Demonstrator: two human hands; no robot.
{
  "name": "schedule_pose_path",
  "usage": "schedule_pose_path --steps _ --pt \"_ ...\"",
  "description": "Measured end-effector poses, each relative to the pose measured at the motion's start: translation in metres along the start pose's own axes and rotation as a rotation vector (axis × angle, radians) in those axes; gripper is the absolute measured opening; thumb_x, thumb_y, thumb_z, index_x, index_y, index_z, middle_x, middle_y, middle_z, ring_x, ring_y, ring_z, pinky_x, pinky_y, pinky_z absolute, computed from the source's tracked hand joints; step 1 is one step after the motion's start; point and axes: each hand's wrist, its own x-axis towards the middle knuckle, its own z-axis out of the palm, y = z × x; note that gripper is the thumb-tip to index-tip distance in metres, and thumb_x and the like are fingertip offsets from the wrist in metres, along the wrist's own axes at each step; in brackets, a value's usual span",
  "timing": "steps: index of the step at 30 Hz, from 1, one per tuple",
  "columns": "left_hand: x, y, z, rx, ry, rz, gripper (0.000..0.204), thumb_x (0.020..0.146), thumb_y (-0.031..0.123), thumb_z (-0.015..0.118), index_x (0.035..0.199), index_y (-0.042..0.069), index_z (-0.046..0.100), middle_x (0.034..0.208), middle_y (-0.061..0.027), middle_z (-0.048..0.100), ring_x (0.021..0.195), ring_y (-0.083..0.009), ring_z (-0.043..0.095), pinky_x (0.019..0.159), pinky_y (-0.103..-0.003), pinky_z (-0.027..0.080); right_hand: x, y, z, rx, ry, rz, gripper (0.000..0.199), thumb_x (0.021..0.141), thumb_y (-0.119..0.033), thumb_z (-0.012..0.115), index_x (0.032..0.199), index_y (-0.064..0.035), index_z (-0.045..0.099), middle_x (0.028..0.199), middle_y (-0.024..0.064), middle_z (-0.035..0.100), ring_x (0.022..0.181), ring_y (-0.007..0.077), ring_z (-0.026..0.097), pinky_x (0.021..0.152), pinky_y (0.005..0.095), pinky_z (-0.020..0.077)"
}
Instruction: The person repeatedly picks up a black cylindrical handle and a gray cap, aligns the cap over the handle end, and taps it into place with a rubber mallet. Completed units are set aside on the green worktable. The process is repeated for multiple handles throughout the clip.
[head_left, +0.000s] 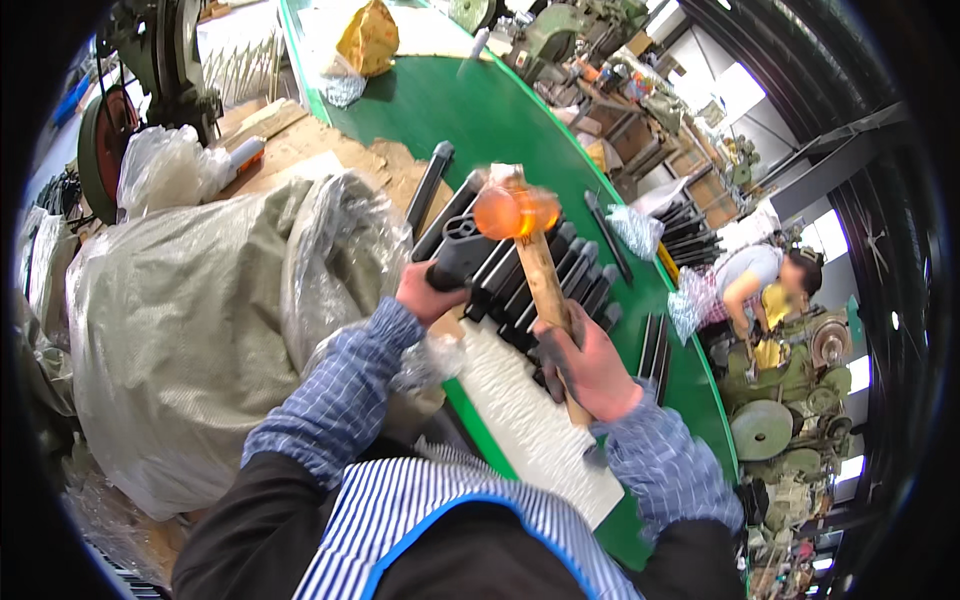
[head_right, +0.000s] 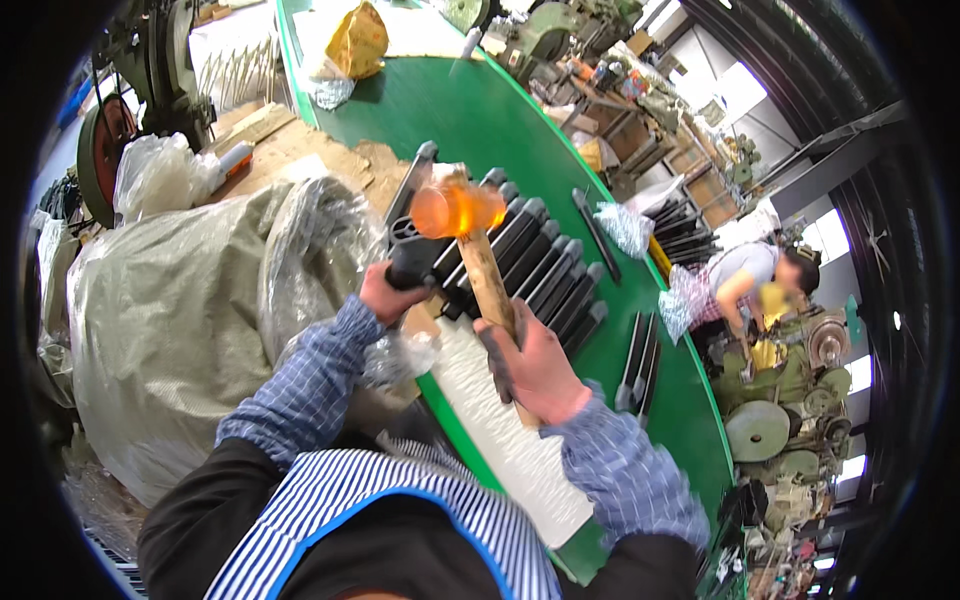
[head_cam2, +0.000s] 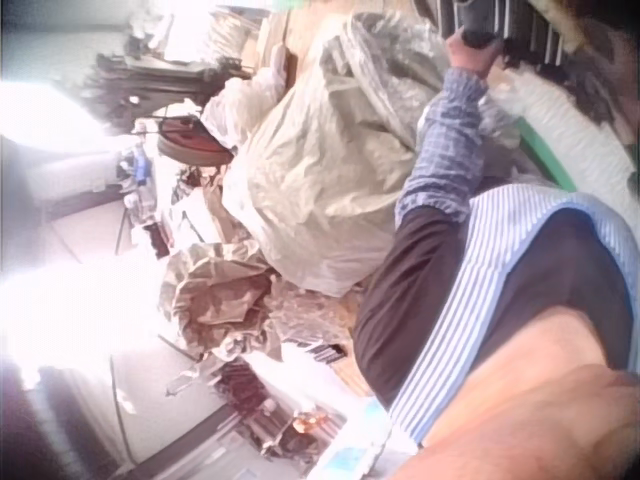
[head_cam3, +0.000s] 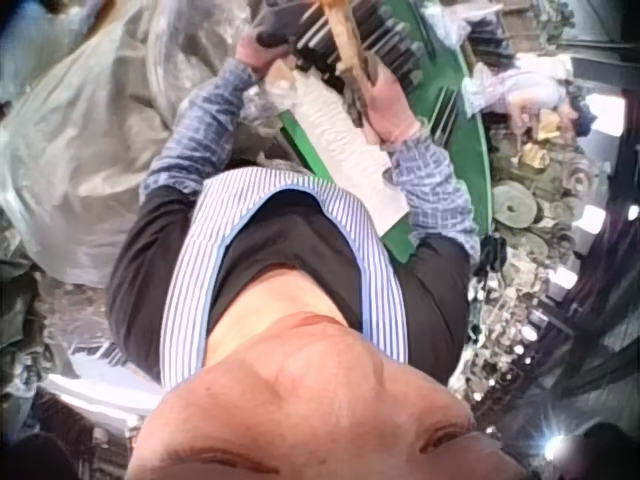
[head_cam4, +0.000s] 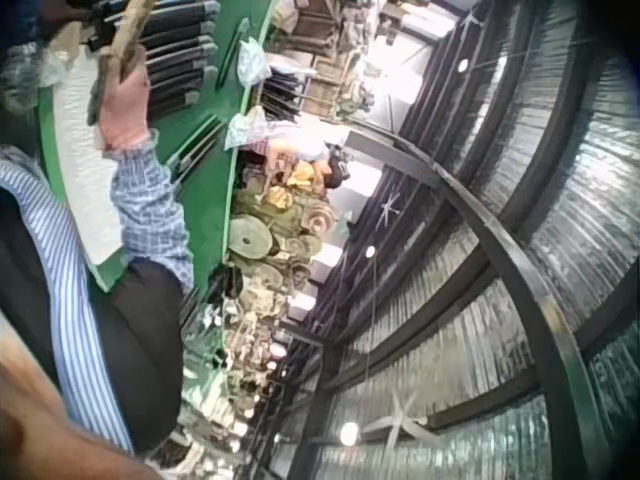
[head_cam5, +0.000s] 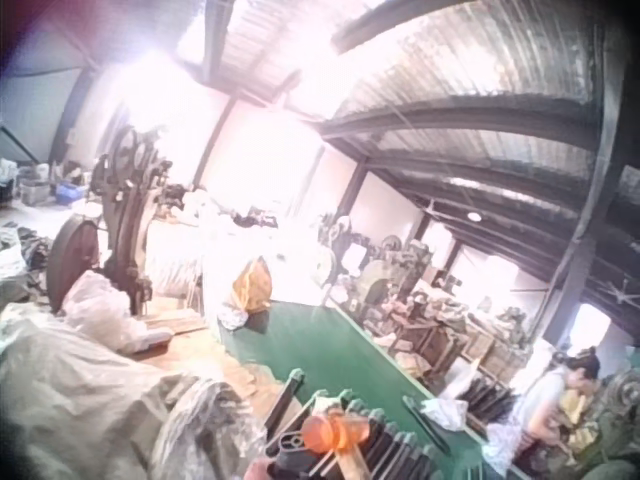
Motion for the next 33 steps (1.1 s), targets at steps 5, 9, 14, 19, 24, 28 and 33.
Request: schedule_pose_path --steps 5,9,14,19,24,28,33 --pt "0.009 0.021 0.04 0.225 -0.157 0.06 0.036 0.068 0.016 0.084 0.096 -0.001 0.07 0.084 -0.0124 0.073 0.077 -0.0144 0.069 0.073 -0.032 0.055 -0.068 0.085 -0.076 0.844 0.133 0.332 0.028 0.099 -0.03 0.059 0.115 -0.0092 0.048 0.069 0.0037 0.051 0.047 0.0134 0.05 0.043 0.0287 0.0437" --pt "0.018 0.029 0.186 0.52 -0.768 0.62 0.038 0.073 0.025 0.078 0.106 0.008 0.068 0.091 -0.0066 0.069 0.087 -0.0256 0.068 0.078 -0.041 0.055 -0.149 0.147 -0.136 0.965 0.484 0.557 0.031 0.096 -0.032 0.064 0.11 -0.0093 0.049 0.067 0.0034 0.05 0.047 0.0135 0.051 0.042 0.0287 0.0442" --pt "0.027 -0.011 0.452 1.019 -1.326 1.045 0.035 0.079 0.026 0.07 0.112 0.02 0.065 0.1 -0.0031 0.063 0.105 -0.0255 0.061 0.092 -0.044 0.047 -0.259 0.254 -0.141 0.895 0.93 0.896 0.03 0.096 -0.034 0.057 0.111 -0.0097 0.05 0.063 0.0021 0.047 0.046 0.0135 0.049 0.042 0.03 0.0424" --pt "0.063 -0.09 0.628 1.323 -1.377 1.185 0.03 0.085 0.024 0.063 0.115 0.023 0.064 0.112 -0.0031 0.061 0.115 -0.0276 0.055 0.107 -0.053 0.036 -0.321 0.324 -0.135 1.096 1.171 1.187 0.027 0.097 -0.034 0.057 0.109 -0.011 0.049 0.064 0.0031 0.049 0.046 0.0167 0.051 0.04 0.0329 0.0441" --pt "0.078 -0.116 0.653 1.181 -0.811 0.98 0.045 0.09 0.017 0.055 0.134 0.022 0.056 0.143 -0.0137 0.044 0.133 -0.0348 0.039 0.113 -0.054 0.029 -0.327 0.385 -0.128 1.214 1.222 1.178 0.029 0.098 -0.037 0.056 0.109 -0.0111 0.05 0.064 0.0039 0.05 0.046 0.0163 0.051 0.04 0.0324 0.044" --pt "0.063 -0.12 0.577 1.296 -0.528 0.32 0.08 0.081 0.035 0.07 0.148 0.009 0.034 0.14 -0.0232 0.04 0.13 -0.0413 0.038 0.106 -0.054 0.035 -0.304 0.408 -0.115 1.32 1.176 1.173 0.028 0.097 -0.032 0.06 0.11 -0.0108 0.049 0.064 0.0033 0.051 0.047 0.0172 0.053 0.042 0.034 0.046" --pt "0.062 -0.123 0.547 1.214 -0.536 -0.151 0.08 0.082 0.027 0.071 0.148 0.007 0.029 0.124 -0.0217 0.053 0.112 -0.0379 0.057 0.092 -0.045 0.052 -0.27 0.38 -0.098 1.383 0.988 1.12 0.026 0.098 -0.03 0.059 0.111 -0.0094 0.049 0.066 0.0056 0.051 0.047 0.0185 0.053 0.042 0.0351 0.047"
